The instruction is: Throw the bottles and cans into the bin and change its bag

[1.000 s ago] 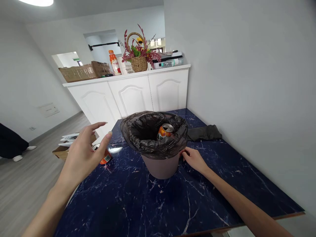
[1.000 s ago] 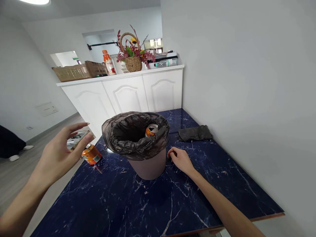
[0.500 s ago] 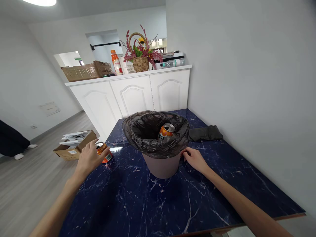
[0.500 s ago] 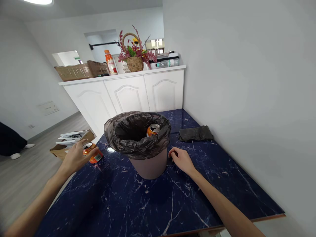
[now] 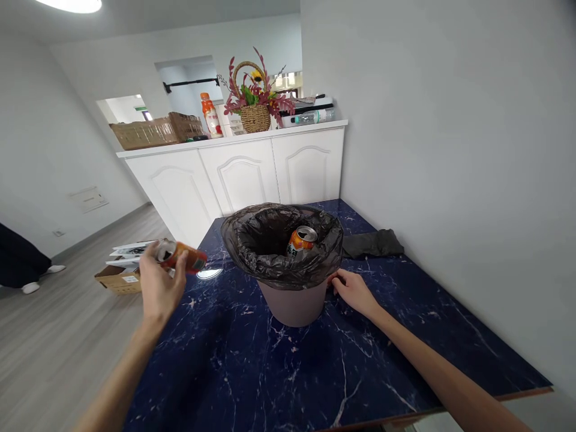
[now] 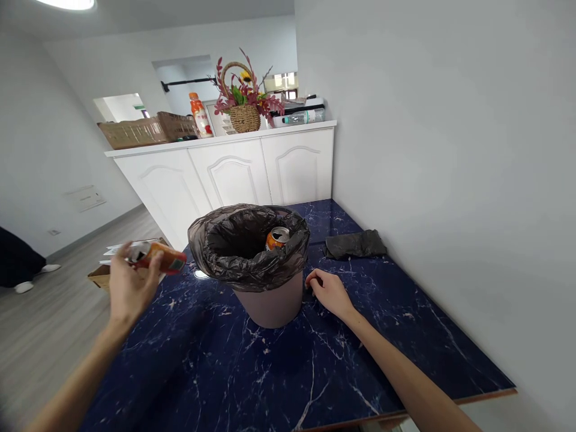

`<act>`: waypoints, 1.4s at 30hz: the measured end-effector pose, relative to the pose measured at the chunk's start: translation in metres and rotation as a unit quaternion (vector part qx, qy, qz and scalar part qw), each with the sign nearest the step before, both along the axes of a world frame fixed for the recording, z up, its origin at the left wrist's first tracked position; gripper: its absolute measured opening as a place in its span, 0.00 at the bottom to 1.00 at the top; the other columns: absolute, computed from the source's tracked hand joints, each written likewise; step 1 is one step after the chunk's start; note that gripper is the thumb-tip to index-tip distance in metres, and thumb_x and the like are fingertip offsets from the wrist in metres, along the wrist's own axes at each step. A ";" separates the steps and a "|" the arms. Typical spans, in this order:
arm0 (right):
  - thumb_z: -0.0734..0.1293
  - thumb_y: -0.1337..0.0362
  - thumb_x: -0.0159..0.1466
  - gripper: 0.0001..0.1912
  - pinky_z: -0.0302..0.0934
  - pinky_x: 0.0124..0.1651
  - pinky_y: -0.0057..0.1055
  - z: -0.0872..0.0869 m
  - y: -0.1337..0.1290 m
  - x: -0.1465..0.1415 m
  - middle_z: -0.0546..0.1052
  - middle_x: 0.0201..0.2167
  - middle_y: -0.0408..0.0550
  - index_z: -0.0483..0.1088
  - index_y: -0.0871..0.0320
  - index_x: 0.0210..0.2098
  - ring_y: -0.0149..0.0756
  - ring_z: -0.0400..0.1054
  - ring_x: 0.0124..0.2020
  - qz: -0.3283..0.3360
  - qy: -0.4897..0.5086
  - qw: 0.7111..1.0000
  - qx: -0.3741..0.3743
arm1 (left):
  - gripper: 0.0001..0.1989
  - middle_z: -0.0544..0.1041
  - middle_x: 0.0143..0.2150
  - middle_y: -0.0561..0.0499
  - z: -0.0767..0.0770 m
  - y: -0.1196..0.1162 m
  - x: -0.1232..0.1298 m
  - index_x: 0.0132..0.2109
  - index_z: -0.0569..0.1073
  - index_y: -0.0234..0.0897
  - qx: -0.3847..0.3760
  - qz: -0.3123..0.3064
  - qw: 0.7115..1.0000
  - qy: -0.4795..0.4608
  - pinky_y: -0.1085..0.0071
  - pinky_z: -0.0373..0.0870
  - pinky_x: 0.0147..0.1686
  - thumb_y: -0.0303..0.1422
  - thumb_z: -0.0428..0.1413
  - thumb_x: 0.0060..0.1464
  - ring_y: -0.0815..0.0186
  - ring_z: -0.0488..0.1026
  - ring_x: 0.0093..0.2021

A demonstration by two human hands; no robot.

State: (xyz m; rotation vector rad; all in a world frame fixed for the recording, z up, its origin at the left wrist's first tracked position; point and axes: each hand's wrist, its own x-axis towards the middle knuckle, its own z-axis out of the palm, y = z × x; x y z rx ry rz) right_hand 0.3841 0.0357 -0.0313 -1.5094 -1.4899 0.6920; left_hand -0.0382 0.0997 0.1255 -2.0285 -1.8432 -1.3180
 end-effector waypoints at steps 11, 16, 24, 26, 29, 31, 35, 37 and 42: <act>0.59 0.60 0.65 0.15 0.60 0.32 0.32 -0.002 0.002 0.000 0.79 0.25 0.44 0.77 0.53 0.33 0.40 0.74 0.27 -0.002 0.001 1.000 0.003 | 0.36 0.71 0.68 0.42 0.098 -0.053 0.121 0.69 0.63 0.48 0.200 -0.399 0.893 -0.057 0.51 0.72 0.68 0.38 0.70 0.59 0.52 0.72 0.67; 0.58 0.60 0.65 0.15 0.60 0.32 0.32 0.002 0.001 0.000 0.79 0.25 0.44 0.76 0.53 0.34 0.40 0.73 0.26 0.001 0.002 1.000 0.003 | 0.36 0.70 0.71 0.43 0.092 -0.064 0.150 0.69 0.66 0.50 0.145 -0.438 0.887 -0.014 0.46 0.65 0.74 0.43 0.70 0.58 0.47 0.68 0.72; 0.59 0.62 0.64 0.14 0.60 0.35 0.33 0.000 0.004 0.000 0.79 0.27 0.44 0.76 0.53 0.32 0.40 0.72 0.28 0.002 -0.009 1.000 0.018 | 0.09 0.81 0.53 0.46 0.080 -0.055 0.153 0.54 0.75 0.43 0.230 -0.353 0.889 -0.178 0.53 0.74 0.63 0.38 0.57 0.71 0.59 0.79 0.57; 0.59 0.62 0.65 0.14 0.59 0.34 0.32 -0.001 0.005 0.000 0.79 0.26 0.44 0.76 0.53 0.32 0.39 0.72 0.27 0.001 -0.011 1.000 0.019 | 0.06 0.79 0.44 0.50 0.078 -0.050 0.152 0.50 0.76 0.42 0.263 -0.325 0.875 -0.245 0.58 0.75 0.52 0.37 0.59 0.70 0.64 0.78 0.45; 0.60 0.62 0.65 0.14 0.58 0.32 0.32 -0.003 0.006 0.001 0.79 0.26 0.44 0.76 0.53 0.32 0.39 0.71 0.26 -0.001 -0.011 1.000 0.018 | 0.05 0.66 0.31 0.58 0.081 -0.046 0.149 0.40 0.71 0.43 0.250 -0.302 0.838 -0.380 0.66 0.62 0.30 0.33 0.59 0.66 0.72 0.63 0.26; 0.60 0.61 0.67 0.14 0.57 0.30 0.32 -0.003 0.005 0.001 0.79 0.26 0.44 0.76 0.53 0.31 0.39 0.69 0.25 -0.001 -0.009 1.000 0.016 | 0.12 0.57 0.27 0.59 0.085 -0.047 0.147 0.33 0.64 0.42 0.197 -0.290 0.825 -0.443 0.66 0.47 0.25 0.32 0.58 0.64 0.74 0.51 0.22; 0.61 0.60 0.66 0.13 0.57 0.29 0.31 -0.002 0.005 0.000 0.79 0.25 0.44 0.76 0.53 0.30 0.38 0.68 0.23 -0.004 0.006 1.000 0.011 | 0.26 0.45 0.24 0.58 0.090 -0.045 0.146 0.26 0.49 0.38 0.187 -0.255 0.848 -0.424 0.64 0.39 0.24 0.34 0.59 0.62 0.74 0.41 0.21; 0.62 0.61 0.64 0.12 0.59 0.31 0.31 0.001 0.007 0.000 0.78 0.24 0.44 0.76 0.53 0.30 0.37 0.69 0.24 0.000 0.022 1.000 0.011 | 0.28 0.44 0.23 0.58 0.088 -0.041 0.147 0.25 0.47 0.38 0.201 -0.255 0.862 -0.388 0.64 0.42 0.24 0.34 0.59 0.63 0.73 0.42 0.21; 0.60 0.59 0.63 0.12 0.63 0.33 0.32 0.029 0.016 0.012 0.78 0.22 0.43 0.74 0.54 0.34 0.38 0.70 0.25 -0.010 0.083 0.996 0.026 | 0.25 0.52 0.21 0.58 0.085 -0.027 0.136 0.25 0.54 0.40 0.162 -0.233 0.906 -0.314 0.66 0.48 0.24 0.38 0.60 0.64 0.70 0.50 0.22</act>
